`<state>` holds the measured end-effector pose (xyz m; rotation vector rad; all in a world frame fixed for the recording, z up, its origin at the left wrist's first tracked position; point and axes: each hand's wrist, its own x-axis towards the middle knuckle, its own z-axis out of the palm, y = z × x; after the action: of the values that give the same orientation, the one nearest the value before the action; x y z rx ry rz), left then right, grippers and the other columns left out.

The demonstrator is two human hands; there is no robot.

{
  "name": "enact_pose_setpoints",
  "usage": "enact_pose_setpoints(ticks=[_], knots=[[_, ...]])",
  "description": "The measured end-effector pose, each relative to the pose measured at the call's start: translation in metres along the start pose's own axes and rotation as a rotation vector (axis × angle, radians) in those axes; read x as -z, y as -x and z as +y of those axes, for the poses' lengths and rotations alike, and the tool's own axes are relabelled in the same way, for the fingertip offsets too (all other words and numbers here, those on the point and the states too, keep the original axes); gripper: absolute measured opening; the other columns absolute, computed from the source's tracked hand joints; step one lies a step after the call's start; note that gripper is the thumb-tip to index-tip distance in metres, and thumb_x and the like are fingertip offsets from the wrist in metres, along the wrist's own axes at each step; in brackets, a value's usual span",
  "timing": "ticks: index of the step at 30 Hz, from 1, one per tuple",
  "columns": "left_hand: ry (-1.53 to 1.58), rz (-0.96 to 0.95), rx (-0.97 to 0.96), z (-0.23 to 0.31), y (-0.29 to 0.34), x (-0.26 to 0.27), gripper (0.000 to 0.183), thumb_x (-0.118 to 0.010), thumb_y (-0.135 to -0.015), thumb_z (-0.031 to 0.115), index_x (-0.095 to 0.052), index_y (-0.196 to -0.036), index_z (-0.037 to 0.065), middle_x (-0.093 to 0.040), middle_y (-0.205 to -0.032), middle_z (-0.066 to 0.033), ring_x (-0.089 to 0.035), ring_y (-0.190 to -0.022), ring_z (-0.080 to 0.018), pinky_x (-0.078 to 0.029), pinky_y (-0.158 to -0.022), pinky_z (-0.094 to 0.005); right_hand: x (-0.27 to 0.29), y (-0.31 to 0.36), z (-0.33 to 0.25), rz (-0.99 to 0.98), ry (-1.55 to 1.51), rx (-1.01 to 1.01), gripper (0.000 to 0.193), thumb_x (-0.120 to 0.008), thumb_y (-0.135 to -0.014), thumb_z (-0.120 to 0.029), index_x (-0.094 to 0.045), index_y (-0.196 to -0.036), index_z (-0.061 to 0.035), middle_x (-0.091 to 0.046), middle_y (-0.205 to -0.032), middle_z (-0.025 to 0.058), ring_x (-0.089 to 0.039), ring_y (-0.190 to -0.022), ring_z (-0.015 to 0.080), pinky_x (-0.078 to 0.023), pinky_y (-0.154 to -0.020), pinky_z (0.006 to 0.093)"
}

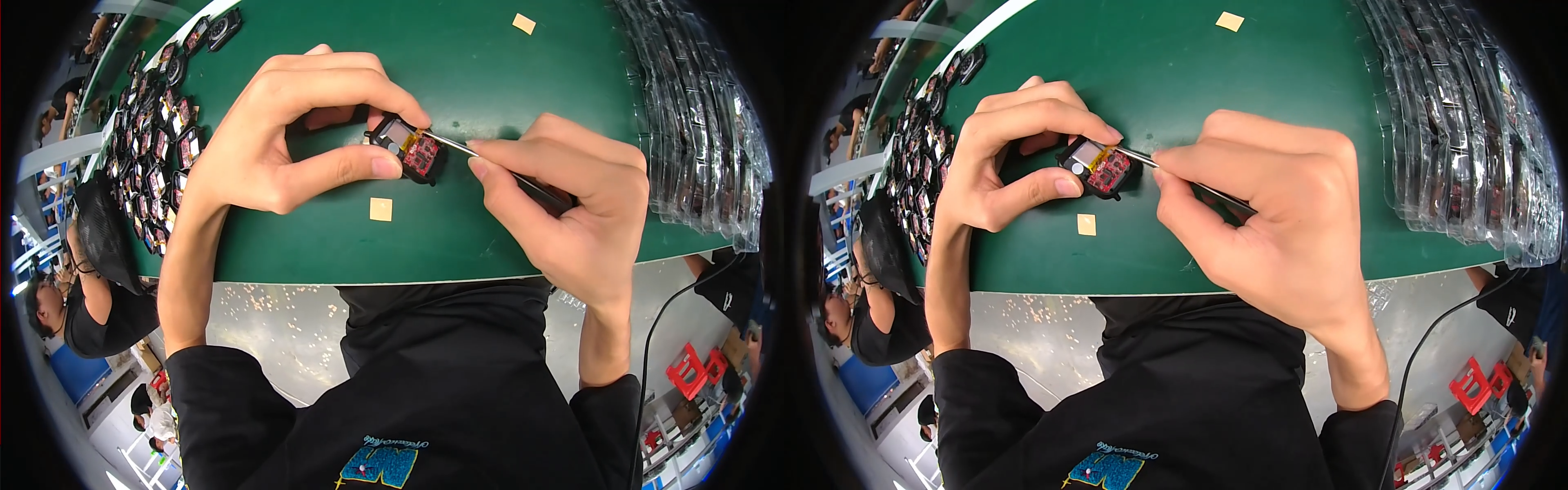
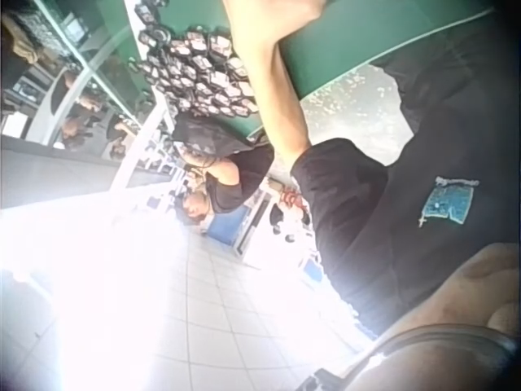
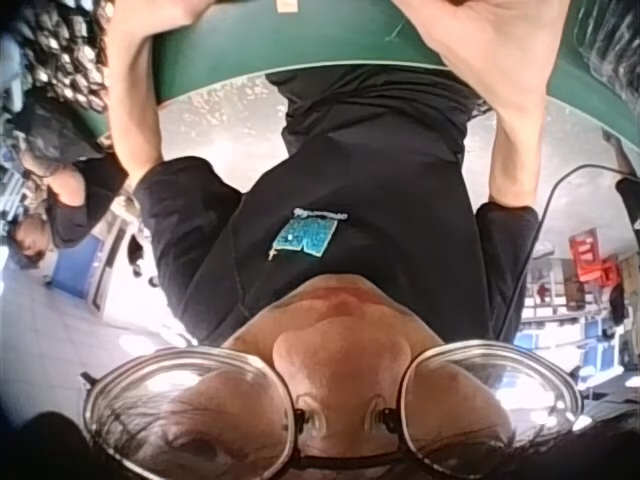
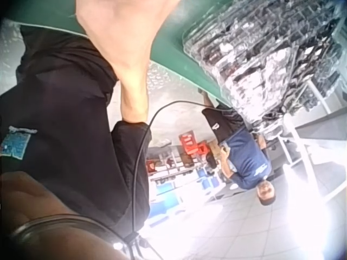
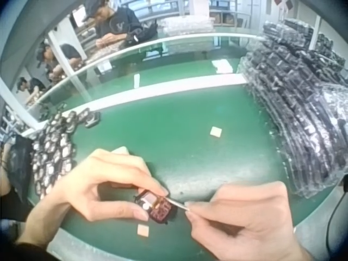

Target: Manually assemble internal electronic components into small black rectangular casings using tweezers.

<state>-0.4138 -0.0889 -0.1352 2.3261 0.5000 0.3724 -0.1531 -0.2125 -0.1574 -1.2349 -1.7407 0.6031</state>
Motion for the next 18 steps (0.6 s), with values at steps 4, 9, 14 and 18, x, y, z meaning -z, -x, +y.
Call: enact_pose_setpoints(ticks=[4, 9, 14, 18], knots=[[-0.010, -0.006, -0.002, 0.001, 0.002, 0.001, 0.052, -0.089, -0.072, 0.023, -0.082, -0.119, 0.003, -0.075, -0.095, -0.0058, -0.048, -0.069, -0.0137, -0.035, -0.069, -0.0309, 0.001, 0.002, 0.001, 0.010, -0.004, 0.012, 0.017, -0.083, -0.082, 0.009, -0.086, -0.097, 0.0023, -0.064, -0.068, 0.0015, -0.052, -0.056, 0.0066, -0.033, -0.052, 0.0245], [-0.020, 0.019, 0.004, 0.003, 0.003, -0.002, 0.058, -0.093, -0.067, 0.018, -0.081, -0.122, 0.005, -0.075, -0.097, -0.0038, -0.048, -0.070, -0.0131, -0.034, -0.070, -0.0303, 0.003, 0.002, -0.002, 0.049, -0.036, -0.040, 0.016, -0.084, -0.084, 0.009, -0.085, -0.098, 0.0034, -0.065, -0.069, 0.0020, -0.052, -0.057, 0.0056, -0.033, -0.052, 0.0242], [-0.154, 0.063, -0.066, 0.008, -0.005, -0.009, 0.058, -0.100, -0.067, 0.021, -0.080, -0.120, 0.005, -0.074, -0.096, -0.0024, -0.052, -0.073, -0.0169, -0.038, -0.072, -0.0317, 0.002, 0.000, -0.001, 0.156, -0.060, -0.065, 0.014, -0.084, -0.082, 0.008, -0.084, -0.096, 0.0034, -0.064, -0.068, 0.0034, -0.052, -0.054, 0.0070, -0.034, -0.050, 0.0263], [-0.190, 0.073, -0.034, 0.011, -0.007, -0.005, 0.056, -0.102, -0.070, 0.028, -0.081, -0.116, 0.004, -0.071, -0.090, -0.0034, -0.054, -0.072, -0.0181, -0.039, -0.074, -0.0331, 0.005, -0.003, -0.003, 0.211, -0.064, -0.082, 0.013, -0.085, -0.086, 0.005, -0.085, -0.099, 0.0021, -0.066, -0.069, 0.0025, -0.054, -0.056, 0.0058, -0.036, -0.051, 0.0248]])
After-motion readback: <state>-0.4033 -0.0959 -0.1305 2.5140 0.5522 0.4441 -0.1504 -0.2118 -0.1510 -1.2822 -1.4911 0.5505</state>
